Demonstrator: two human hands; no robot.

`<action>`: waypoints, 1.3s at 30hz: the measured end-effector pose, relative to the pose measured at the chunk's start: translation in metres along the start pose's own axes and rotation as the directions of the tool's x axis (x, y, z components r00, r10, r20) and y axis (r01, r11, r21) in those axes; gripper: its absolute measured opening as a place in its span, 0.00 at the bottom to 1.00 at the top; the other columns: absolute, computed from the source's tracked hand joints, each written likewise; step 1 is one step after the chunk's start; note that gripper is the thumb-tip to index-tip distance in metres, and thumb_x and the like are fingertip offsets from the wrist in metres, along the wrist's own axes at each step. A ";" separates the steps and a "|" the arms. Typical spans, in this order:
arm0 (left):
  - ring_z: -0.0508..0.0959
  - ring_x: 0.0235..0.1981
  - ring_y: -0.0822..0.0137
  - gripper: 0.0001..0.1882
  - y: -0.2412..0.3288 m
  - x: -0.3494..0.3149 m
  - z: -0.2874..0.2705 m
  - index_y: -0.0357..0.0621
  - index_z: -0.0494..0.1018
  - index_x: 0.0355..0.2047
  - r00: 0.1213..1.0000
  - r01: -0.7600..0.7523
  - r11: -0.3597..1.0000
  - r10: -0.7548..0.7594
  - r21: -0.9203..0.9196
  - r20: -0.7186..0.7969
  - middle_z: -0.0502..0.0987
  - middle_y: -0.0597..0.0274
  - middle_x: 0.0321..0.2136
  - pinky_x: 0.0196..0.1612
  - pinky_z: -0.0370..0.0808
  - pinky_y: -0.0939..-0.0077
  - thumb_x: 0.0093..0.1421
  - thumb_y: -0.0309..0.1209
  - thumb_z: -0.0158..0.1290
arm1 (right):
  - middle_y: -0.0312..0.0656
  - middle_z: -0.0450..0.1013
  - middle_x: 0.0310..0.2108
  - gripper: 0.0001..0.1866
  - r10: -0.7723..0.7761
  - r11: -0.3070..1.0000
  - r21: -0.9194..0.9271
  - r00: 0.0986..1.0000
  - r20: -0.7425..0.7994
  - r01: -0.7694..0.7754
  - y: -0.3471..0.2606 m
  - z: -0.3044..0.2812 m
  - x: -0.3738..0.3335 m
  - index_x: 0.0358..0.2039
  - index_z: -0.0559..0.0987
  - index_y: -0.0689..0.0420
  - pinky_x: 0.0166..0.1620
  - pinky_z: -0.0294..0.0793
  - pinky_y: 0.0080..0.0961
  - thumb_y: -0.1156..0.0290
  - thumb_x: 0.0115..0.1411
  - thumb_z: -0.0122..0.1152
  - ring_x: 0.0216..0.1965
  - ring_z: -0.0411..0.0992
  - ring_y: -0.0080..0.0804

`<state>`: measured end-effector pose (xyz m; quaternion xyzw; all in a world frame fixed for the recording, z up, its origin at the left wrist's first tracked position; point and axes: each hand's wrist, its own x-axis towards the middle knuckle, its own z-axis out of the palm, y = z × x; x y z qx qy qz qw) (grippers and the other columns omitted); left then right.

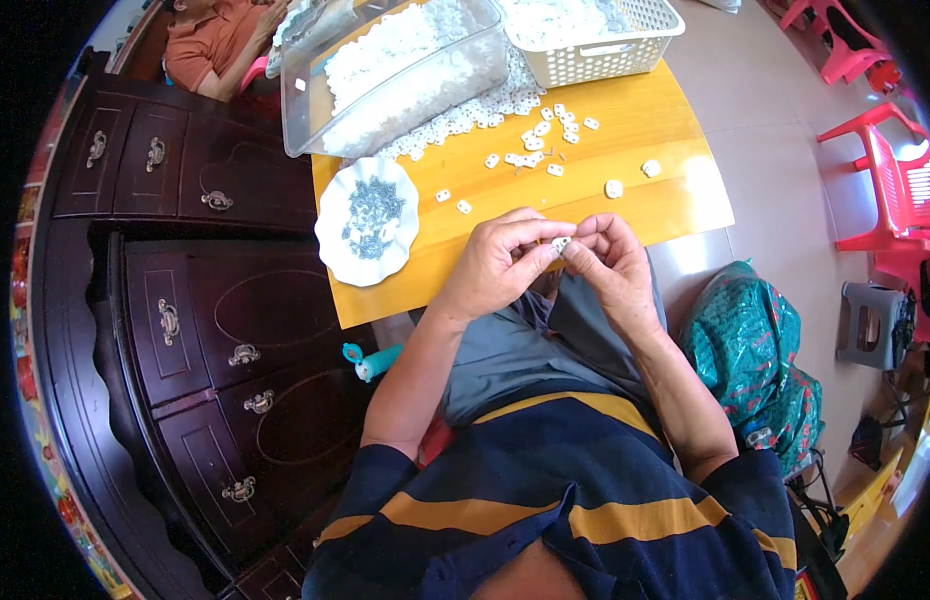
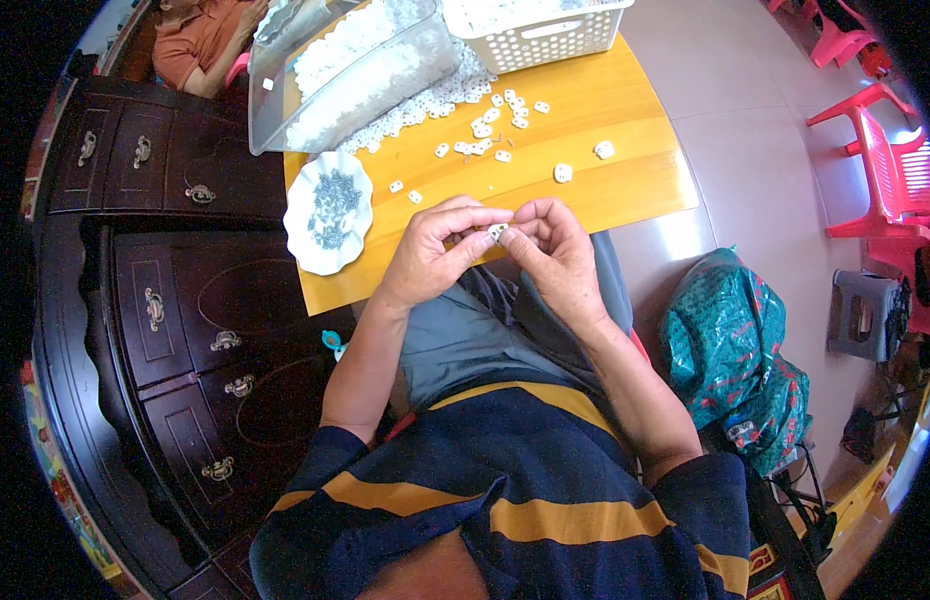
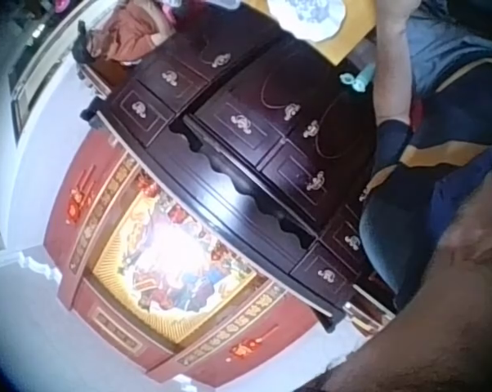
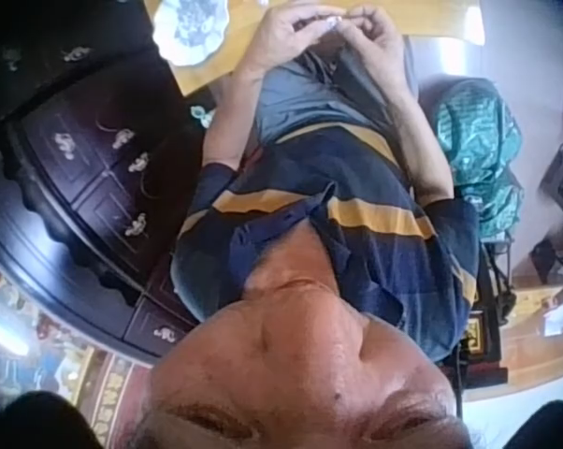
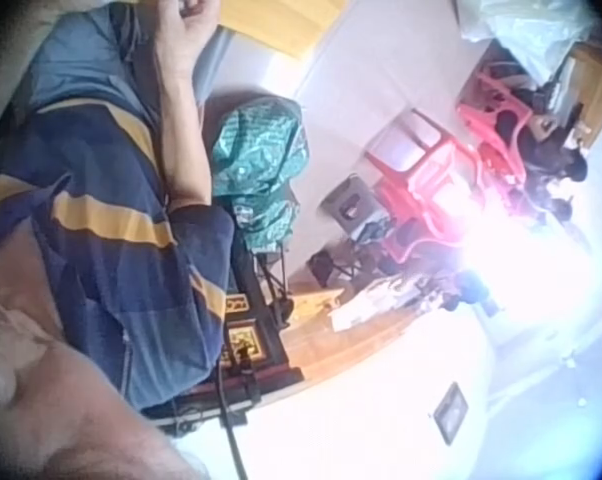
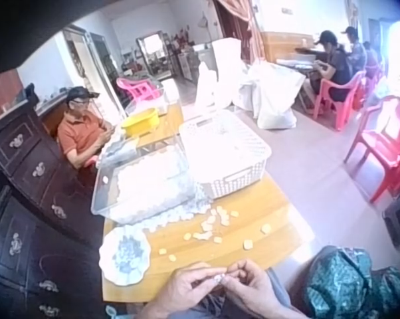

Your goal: Manual assembly of small white plastic components with metal inserts at a workspace.

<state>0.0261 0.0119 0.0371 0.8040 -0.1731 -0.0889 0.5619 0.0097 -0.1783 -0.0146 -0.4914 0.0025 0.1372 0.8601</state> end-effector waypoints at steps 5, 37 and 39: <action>0.74 0.29 0.75 0.14 -0.001 0.001 0.001 0.36 0.82 0.47 1.000 -0.016 1.000 0.016 0.007 -0.006 0.76 0.64 0.31 0.34 0.72 0.81 0.62 0.18 0.57 | 0.31 0.76 0.35 0.10 0.012 0.999 0.031 1.000 -0.015 -0.011 0.002 0.000 0.000 0.45 0.71 0.57 0.38 0.72 0.11 0.78 0.68 0.63 0.35 0.73 0.12; 0.82 0.37 0.52 0.15 0.009 0.006 0.029 0.43 0.79 0.44 0.965 -0.169 0.890 0.236 0.424 -0.113 0.80 0.57 0.37 0.39 0.80 0.61 0.56 0.30 0.66 | 0.26 0.72 0.32 0.07 0.031 0.988 0.155 0.992 -0.126 -0.011 -0.004 0.004 -0.002 0.44 0.73 0.53 0.35 0.64 0.11 0.72 0.70 0.62 0.31 0.67 0.12; 0.82 0.37 0.53 0.15 0.009 0.007 0.028 0.43 0.79 0.44 0.962 -0.185 0.878 0.253 0.441 -0.101 0.80 0.57 0.37 0.38 0.80 0.61 0.56 0.30 0.65 | 0.27 0.73 0.32 0.07 0.015 0.988 0.155 0.992 -0.128 0.005 -0.002 0.003 -0.001 0.44 0.73 0.54 0.36 0.65 0.12 0.73 0.69 0.62 0.31 0.67 0.12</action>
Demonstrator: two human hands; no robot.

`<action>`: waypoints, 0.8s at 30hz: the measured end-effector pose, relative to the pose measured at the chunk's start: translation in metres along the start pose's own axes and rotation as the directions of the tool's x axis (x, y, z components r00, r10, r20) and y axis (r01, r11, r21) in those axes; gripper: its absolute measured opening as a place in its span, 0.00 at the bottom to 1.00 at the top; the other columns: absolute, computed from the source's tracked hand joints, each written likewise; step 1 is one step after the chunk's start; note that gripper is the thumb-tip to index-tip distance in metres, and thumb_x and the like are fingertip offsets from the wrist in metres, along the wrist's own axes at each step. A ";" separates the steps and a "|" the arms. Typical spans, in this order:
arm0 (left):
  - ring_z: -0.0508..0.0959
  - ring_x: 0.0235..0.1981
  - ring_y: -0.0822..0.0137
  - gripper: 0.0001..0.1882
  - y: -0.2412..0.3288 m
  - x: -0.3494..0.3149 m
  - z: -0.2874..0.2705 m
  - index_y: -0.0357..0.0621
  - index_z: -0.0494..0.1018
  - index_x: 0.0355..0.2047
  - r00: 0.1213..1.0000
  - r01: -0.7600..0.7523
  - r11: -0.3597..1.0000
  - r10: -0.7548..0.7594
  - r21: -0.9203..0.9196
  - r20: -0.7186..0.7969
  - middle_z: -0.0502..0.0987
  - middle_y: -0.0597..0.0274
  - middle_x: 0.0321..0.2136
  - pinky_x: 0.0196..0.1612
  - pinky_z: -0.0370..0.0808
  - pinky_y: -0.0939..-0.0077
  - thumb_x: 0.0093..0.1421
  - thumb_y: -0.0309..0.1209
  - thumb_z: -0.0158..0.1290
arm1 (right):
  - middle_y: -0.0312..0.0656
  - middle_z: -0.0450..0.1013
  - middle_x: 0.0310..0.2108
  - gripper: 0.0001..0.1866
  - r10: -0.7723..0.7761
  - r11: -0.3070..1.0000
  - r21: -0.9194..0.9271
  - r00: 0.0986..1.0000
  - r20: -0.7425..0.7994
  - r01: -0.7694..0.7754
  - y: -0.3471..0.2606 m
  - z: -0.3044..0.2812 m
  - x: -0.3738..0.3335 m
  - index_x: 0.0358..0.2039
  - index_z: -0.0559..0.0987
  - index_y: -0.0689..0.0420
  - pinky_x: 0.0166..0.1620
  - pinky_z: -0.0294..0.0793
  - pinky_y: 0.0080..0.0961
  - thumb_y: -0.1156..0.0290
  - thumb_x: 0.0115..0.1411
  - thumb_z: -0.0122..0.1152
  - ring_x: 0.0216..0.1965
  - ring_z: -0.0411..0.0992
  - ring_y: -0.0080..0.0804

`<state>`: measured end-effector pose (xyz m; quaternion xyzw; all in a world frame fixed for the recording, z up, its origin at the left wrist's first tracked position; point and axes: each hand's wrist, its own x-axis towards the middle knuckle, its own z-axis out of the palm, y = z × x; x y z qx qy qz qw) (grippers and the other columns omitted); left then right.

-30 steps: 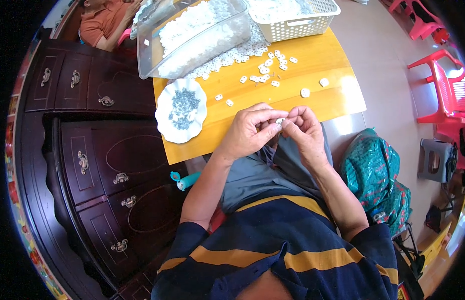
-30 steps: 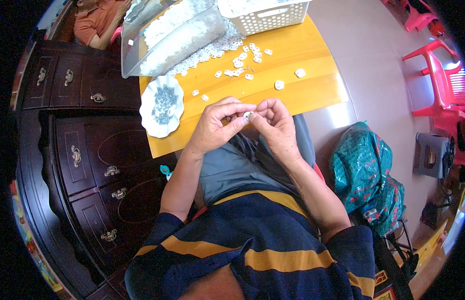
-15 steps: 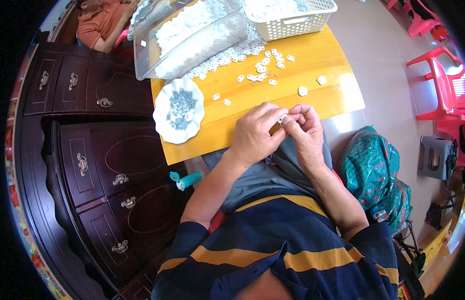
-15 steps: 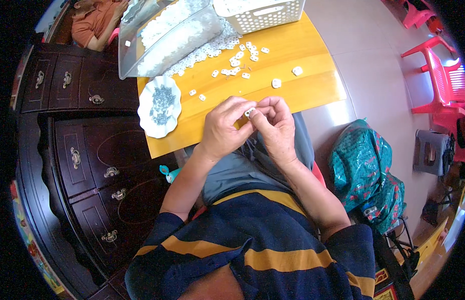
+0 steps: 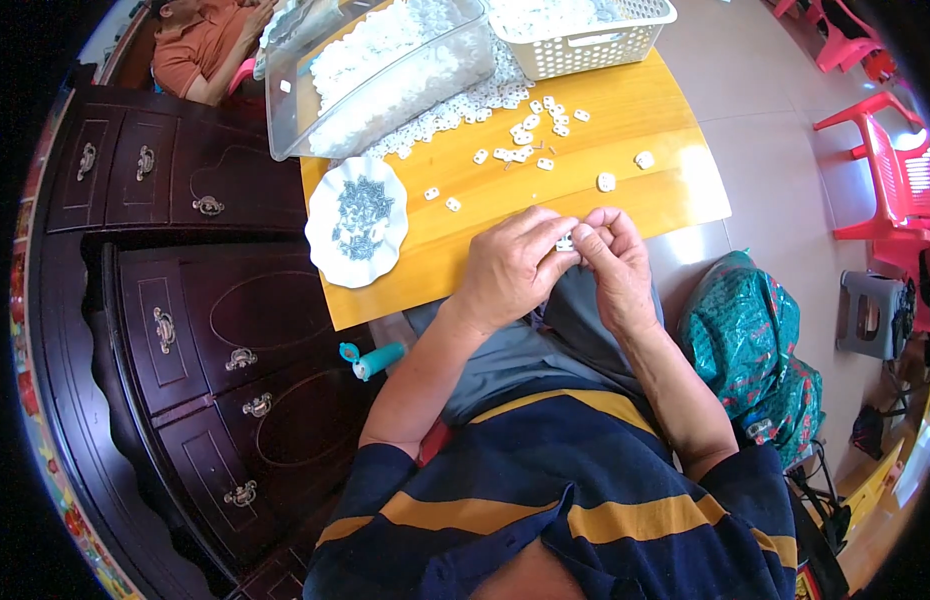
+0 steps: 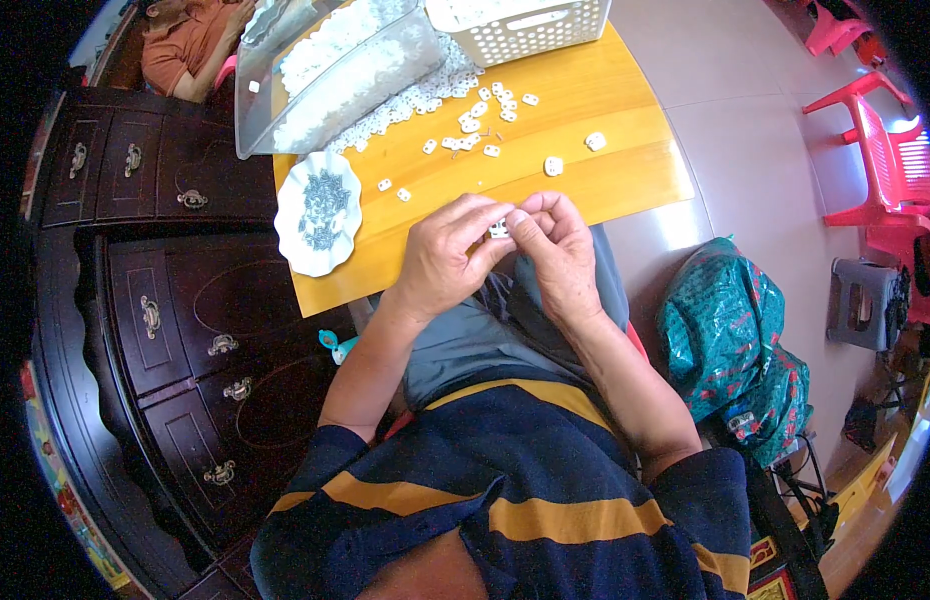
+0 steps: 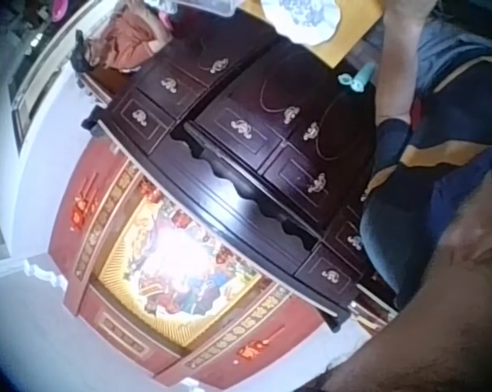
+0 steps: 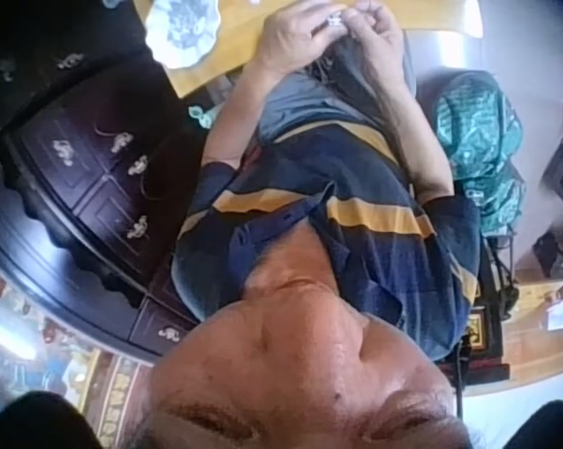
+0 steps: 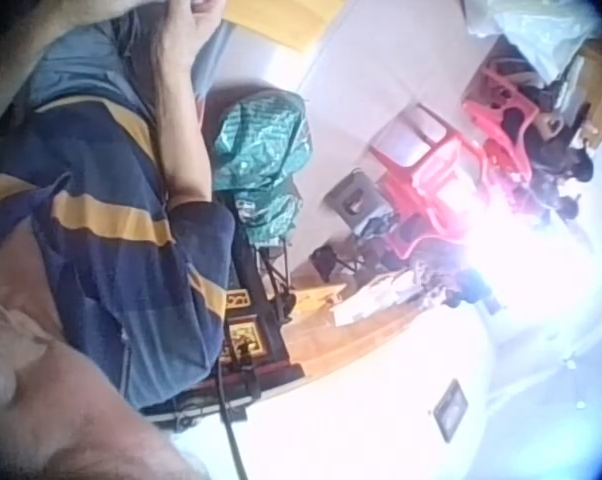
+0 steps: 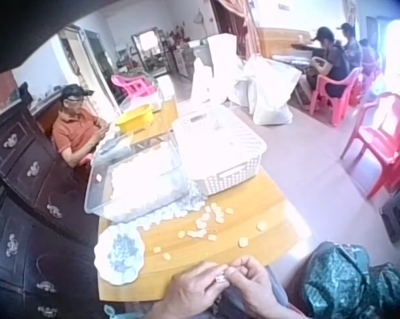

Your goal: Manual assembly of small white plastic components with metal inserts at a workspace.

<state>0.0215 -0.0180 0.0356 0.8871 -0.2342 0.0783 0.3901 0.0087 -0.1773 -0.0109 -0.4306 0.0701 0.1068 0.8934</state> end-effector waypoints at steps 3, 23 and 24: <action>0.82 0.37 0.53 0.15 -0.002 0.000 0.001 0.43 0.79 0.43 1.000 -0.021 1.000 0.021 0.020 -0.001 0.80 0.57 0.37 0.38 0.79 0.61 0.56 0.31 0.66 | 0.30 0.74 0.33 0.07 -0.039 0.999 0.008 0.999 0.007 0.039 0.001 -0.002 0.000 0.44 0.73 0.56 0.40 0.69 0.13 0.76 0.69 0.62 0.34 0.70 0.13; 0.83 0.31 0.57 0.18 -0.007 -0.002 0.001 0.41 0.80 0.44 0.999 -0.039 0.997 0.036 -0.074 -0.039 0.82 0.56 0.34 0.33 0.79 0.66 0.55 0.33 0.68 | 0.31 0.74 0.34 0.06 -0.154 0.984 -0.090 0.988 0.003 0.154 -0.003 0.001 -0.002 0.41 0.74 0.59 0.42 0.73 0.14 0.79 0.67 0.62 0.36 0.72 0.14; 0.83 0.31 0.57 0.18 -0.006 -0.002 -0.001 0.41 0.80 0.44 0.998 -0.042 0.996 0.039 -0.074 -0.045 0.82 0.56 0.34 0.33 0.79 0.66 0.55 0.33 0.68 | 0.31 0.74 0.34 0.06 -0.162 0.976 -0.145 0.987 0.003 0.160 -0.006 0.001 -0.002 0.41 0.74 0.59 0.41 0.73 0.13 0.79 0.67 0.62 0.36 0.72 0.14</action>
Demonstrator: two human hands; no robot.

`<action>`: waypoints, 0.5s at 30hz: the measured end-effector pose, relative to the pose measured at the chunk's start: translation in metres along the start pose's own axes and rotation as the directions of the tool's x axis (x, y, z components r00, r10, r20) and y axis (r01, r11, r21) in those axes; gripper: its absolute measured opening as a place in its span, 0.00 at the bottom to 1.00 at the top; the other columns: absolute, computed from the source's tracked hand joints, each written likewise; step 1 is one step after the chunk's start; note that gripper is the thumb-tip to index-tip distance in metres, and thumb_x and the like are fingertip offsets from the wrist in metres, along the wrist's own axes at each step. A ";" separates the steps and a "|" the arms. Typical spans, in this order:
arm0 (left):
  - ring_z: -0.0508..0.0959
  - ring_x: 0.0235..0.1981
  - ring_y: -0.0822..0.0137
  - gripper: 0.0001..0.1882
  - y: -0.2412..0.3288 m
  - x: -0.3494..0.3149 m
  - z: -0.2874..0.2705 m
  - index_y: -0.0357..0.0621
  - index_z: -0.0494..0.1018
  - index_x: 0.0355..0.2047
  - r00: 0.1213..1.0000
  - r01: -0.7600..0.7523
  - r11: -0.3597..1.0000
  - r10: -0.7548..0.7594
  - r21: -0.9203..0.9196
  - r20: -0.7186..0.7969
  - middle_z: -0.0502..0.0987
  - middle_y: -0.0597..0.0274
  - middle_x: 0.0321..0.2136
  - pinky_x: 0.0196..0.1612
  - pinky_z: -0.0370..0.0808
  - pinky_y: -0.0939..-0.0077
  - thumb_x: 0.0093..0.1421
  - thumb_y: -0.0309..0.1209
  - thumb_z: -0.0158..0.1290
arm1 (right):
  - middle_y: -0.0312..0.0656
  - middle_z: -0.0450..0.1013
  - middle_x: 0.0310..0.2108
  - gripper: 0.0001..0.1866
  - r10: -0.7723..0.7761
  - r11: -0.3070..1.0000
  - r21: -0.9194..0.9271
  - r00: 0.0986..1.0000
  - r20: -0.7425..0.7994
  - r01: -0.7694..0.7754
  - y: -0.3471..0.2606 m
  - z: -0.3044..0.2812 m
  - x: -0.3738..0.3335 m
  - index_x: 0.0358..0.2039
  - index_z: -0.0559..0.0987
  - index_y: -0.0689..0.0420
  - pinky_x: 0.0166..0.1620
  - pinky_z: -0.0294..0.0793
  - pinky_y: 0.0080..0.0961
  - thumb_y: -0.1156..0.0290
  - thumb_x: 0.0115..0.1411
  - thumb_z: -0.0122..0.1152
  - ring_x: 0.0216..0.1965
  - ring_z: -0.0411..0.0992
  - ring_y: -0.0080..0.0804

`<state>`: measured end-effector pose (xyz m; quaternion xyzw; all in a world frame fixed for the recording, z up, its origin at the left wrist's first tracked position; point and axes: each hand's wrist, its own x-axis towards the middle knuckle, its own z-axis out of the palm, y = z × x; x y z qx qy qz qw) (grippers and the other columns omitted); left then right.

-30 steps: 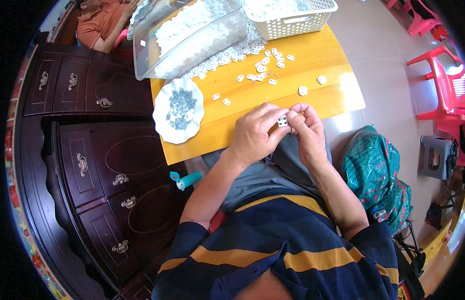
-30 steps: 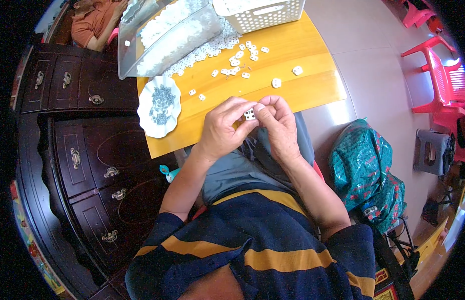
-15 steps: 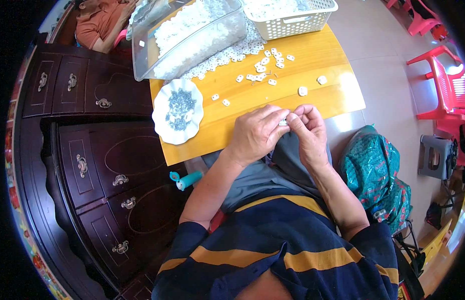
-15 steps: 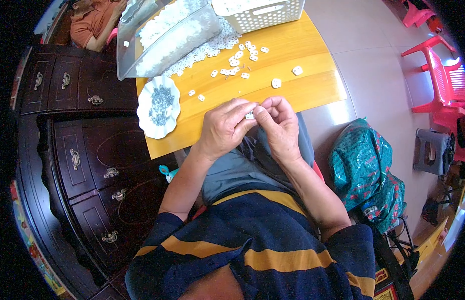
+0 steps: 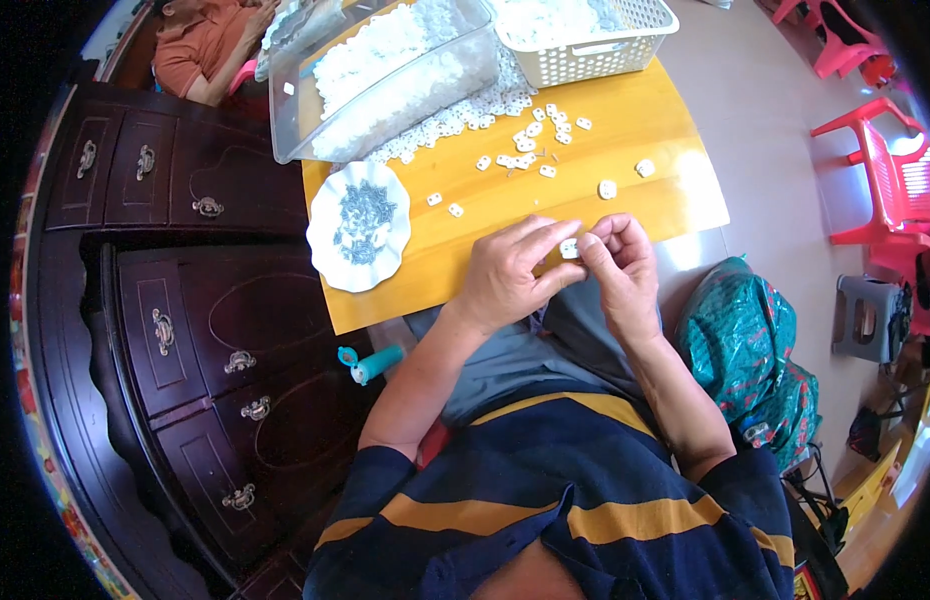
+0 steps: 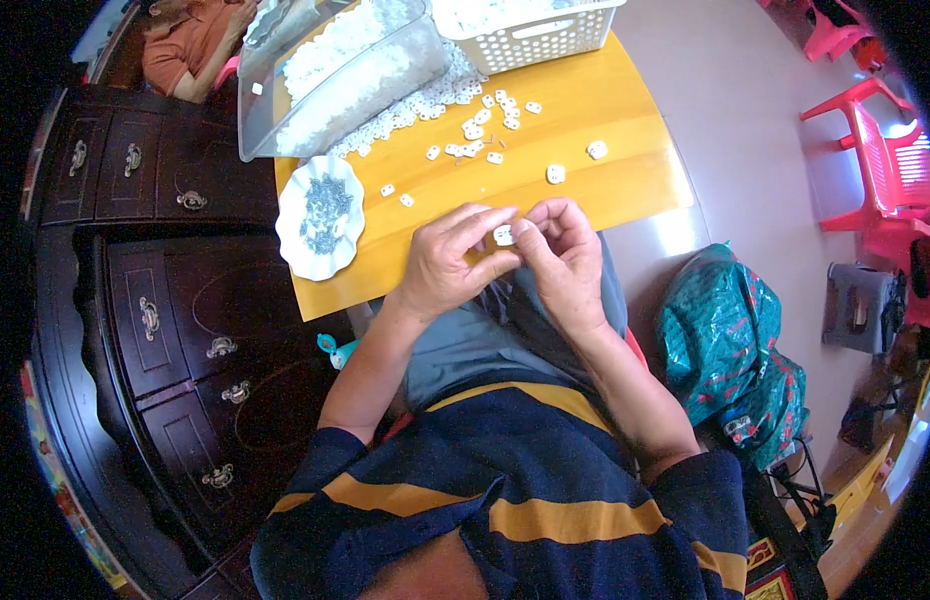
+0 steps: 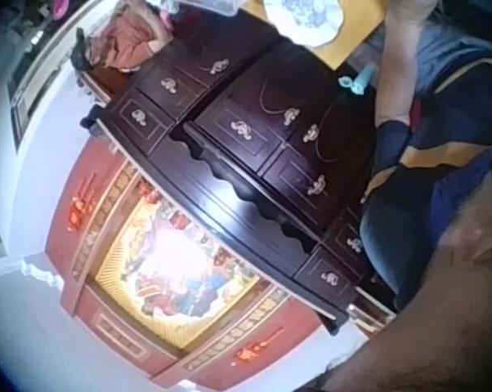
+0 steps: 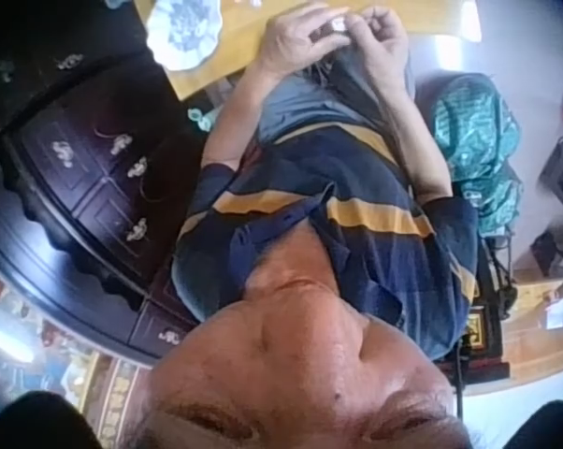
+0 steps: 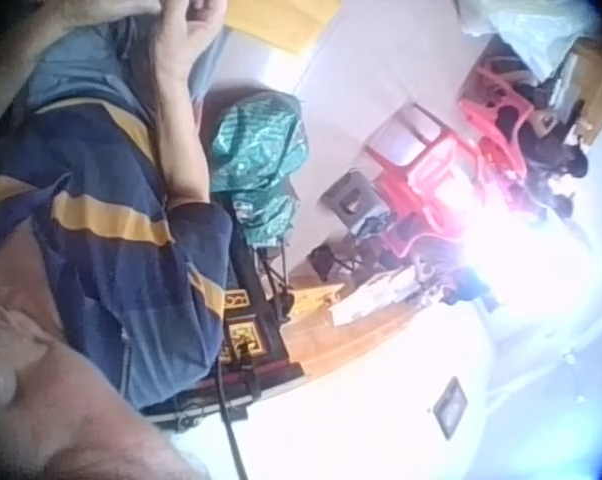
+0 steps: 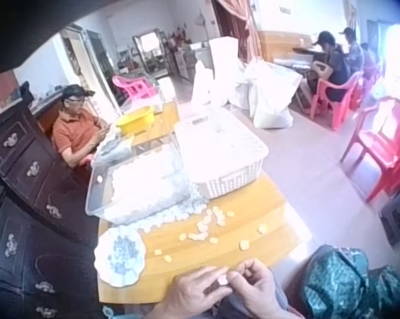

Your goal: Manual assembly of small white plastic components with metal inserts at a workspace.

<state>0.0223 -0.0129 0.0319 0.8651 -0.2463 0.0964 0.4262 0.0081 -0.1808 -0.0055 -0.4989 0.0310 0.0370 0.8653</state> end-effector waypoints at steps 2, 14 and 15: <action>0.83 0.30 0.61 0.17 0.003 0.000 -0.009 0.40 0.81 0.44 0.992 0.116 0.993 -0.115 -0.014 0.045 0.82 0.56 0.35 0.32 0.78 0.68 0.56 0.34 0.68 | 0.31 0.74 0.34 0.06 -0.019 0.996 -0.088 1.000 0.002 0.019 -0.008 -0.001 0.003 0.42 0.74 0.59 0.41 0.72 0.13 0.78 0.68 0.62 0.36 0.72 0.14; 0.83 0.27 0.59 0.05 -0.059 0.002 -0.012 0.42 0.81 0.35 0.939 0.275 0.924 -0.199 0.266 -0.281 0.81 0.57 0.30 0.31 0.78 0.67 0.59 0.27 0.63 | 0.45 0.82 0.30 0.06 -0.199 0.556 -0.819 0.979 0.034 0.142 -0.050 -0.053 0.043 0.38 0.79 0.61 0.37 0.79 0.28 0.73 0.64 0.64 0.32 0.83 0.32; 0.83 0.28 0.59 0.05 -0.059 0.007 -0.011 0.43 0.81 0.35 0.935 0.293 0.910 -0.209 0.294 -0.286 0.81 0.57 0.31 0.32 0.78 0.67 0.59 0.28 0.63 | 0.45 0.82 0.30 0.06 -0.200 0.552 -0.821 0.979 0.037 0.143 -0.053 -0.055 0.045 0.38 0.79 0.61 0.37 0.79 0.28 0.73 0.64 0.64 0.32 0.83 0.32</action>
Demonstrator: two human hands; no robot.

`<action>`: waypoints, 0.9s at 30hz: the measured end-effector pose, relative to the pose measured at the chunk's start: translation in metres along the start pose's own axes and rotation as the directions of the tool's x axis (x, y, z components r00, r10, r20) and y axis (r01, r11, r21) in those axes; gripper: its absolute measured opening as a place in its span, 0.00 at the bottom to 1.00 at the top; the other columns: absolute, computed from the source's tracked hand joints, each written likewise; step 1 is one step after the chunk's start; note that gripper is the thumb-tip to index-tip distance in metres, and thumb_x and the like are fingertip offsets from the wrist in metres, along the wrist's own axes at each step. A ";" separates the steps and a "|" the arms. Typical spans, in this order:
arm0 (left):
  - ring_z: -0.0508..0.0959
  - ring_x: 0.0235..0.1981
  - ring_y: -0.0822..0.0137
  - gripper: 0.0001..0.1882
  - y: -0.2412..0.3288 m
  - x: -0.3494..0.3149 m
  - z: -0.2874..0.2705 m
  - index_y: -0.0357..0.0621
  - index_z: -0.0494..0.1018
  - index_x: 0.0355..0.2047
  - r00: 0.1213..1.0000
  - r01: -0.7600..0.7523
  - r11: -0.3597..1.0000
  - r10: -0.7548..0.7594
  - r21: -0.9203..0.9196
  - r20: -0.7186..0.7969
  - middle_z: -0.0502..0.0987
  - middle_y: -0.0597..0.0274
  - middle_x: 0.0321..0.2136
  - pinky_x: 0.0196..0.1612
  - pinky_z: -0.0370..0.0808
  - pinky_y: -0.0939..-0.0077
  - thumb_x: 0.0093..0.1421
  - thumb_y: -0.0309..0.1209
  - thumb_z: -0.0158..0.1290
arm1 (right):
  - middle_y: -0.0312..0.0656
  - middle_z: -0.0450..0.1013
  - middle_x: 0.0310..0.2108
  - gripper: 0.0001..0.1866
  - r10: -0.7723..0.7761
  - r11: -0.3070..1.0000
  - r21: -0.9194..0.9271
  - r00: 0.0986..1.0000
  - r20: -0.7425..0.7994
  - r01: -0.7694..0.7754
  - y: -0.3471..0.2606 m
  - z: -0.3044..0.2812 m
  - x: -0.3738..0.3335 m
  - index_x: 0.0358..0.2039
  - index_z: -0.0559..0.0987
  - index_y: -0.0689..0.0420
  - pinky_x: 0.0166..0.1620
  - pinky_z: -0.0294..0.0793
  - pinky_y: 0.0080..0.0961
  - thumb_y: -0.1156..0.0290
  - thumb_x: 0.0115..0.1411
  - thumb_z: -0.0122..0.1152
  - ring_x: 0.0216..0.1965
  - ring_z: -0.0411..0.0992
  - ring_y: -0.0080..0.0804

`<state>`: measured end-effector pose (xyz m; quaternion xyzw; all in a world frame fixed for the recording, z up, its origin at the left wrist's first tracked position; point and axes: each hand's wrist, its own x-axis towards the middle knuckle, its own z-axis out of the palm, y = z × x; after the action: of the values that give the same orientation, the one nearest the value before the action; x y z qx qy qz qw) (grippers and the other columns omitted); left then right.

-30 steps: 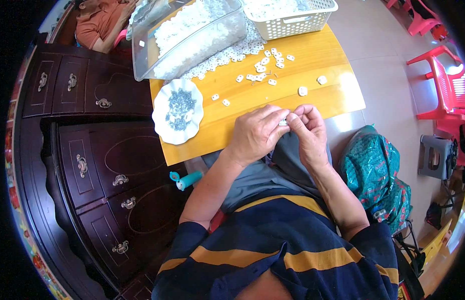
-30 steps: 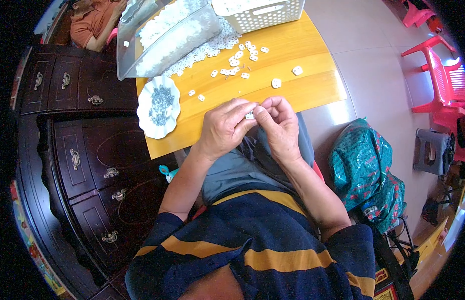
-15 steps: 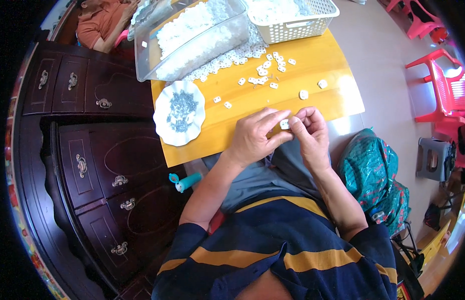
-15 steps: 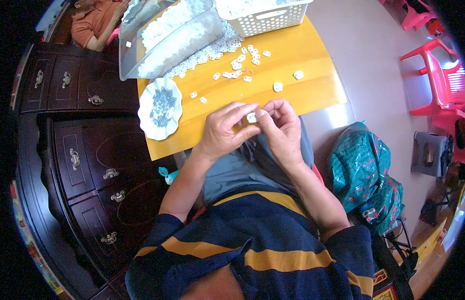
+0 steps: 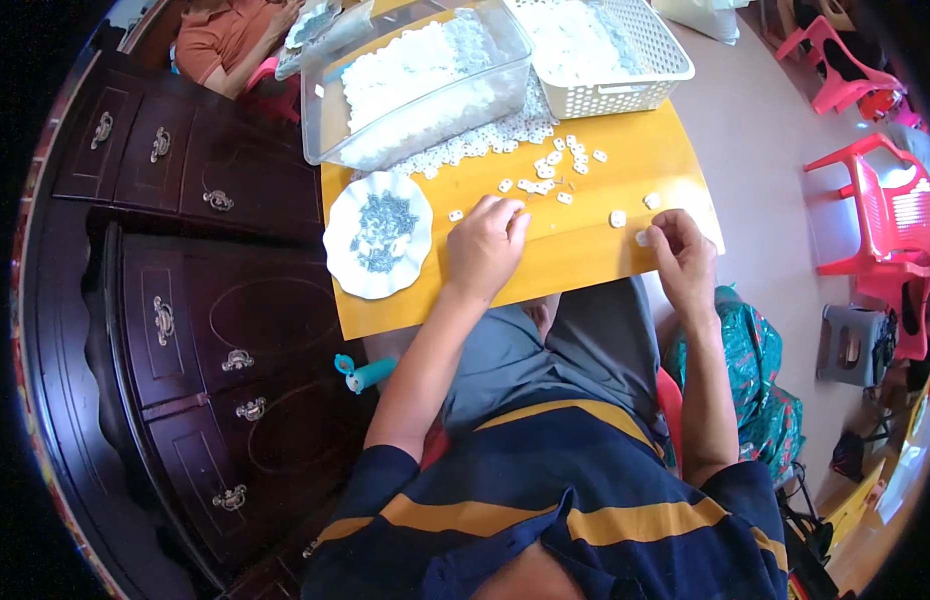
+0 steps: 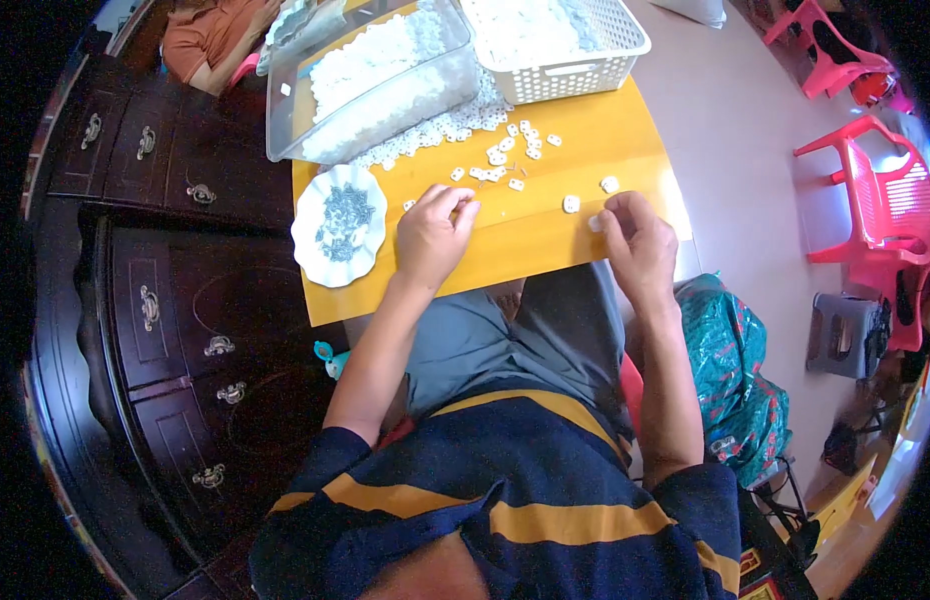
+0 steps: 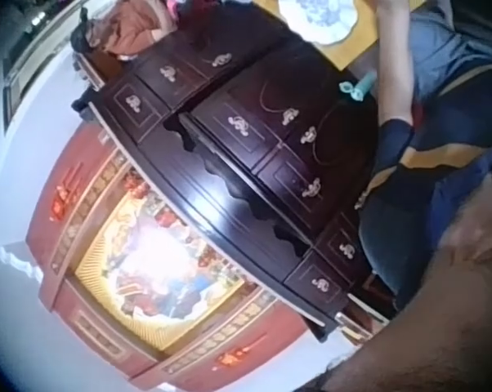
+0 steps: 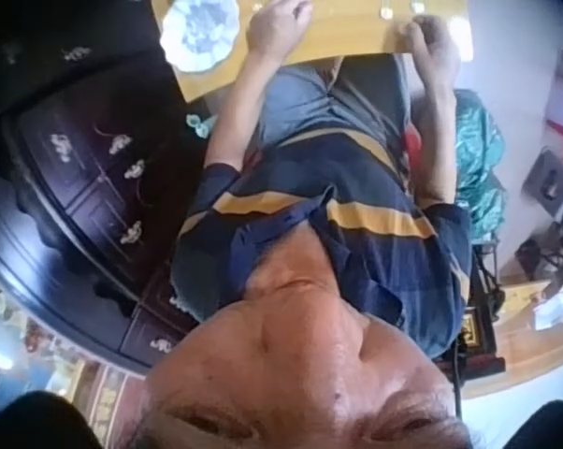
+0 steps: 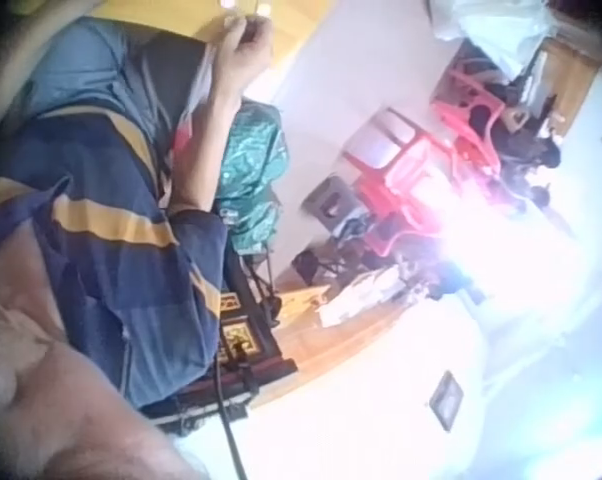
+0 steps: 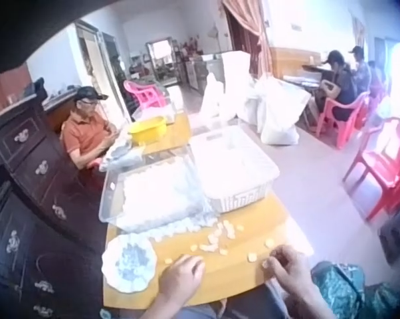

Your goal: Manual assembly of small white plastic components with metal inserts at a workspace.

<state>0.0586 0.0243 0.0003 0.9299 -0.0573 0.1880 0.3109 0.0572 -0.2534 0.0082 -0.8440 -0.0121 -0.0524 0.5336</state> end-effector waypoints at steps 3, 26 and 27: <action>0.82 0.30 0.55 0.05 -0.005 0.011 0.006 0.46 0.81 0.34 1.000 0.022 1.000 -0.022 0.013 0.012 0.81 0.58 0.31 0.33 0.79 0.61 0.59 0.31 0.63 | 0.46 0.82 0.31 0.07 -0.021 0.980 -0.196 0.999 -0.043 0.012 -0.002 -0.001 0.008 0.39 0.79 0.59 0.38 0.80 0.31 0.71 0.63 0.65 0.33 0.83 0.37; 0.80 0.29 0.45 0.04 0.012 -0.029 -0.031 0.40 0.69 0.34 0.971 0.070 0.926 0.023 -0.372 0.239 0.77 0.50 0.26 0.30 0.75 0.56 0.63 0.21 0.54 | 0.44 0.79 0.31 0.04 -0.274 0.920 -0.235 0.944 0.184 0.313 -0.060 0.063 0.053 0.36 0.79 0.57 0.33 0.79 0.35 0.73 0.61 0.64 0.28 0.79 0.40; 0.80 0.29 0.45 0.04 0.012 -0.038 -0.033 0.40 0.69 0.34 0.972 0.076 0.926 0.013 -0.368 0.235 0.77 0.50 0.26 0.30 0.75 0.56 0.63 0.21 0.54 | 0.45 0.79 0.31 0.03 -0.295 0.915 -0.213 0.928 0.229 0.343 -0.063 0.075 0.053 0.36 0.79 0.56 0.33 0.79 0.36 0.73 0.61 0.64 0.28 0.79 0.42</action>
<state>0.0104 0.0342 0.0167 0.8697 -0.1132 0.0580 0.4769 0.1103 -0.1602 0.0386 -0.8920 -0.1951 -0.0586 0.4036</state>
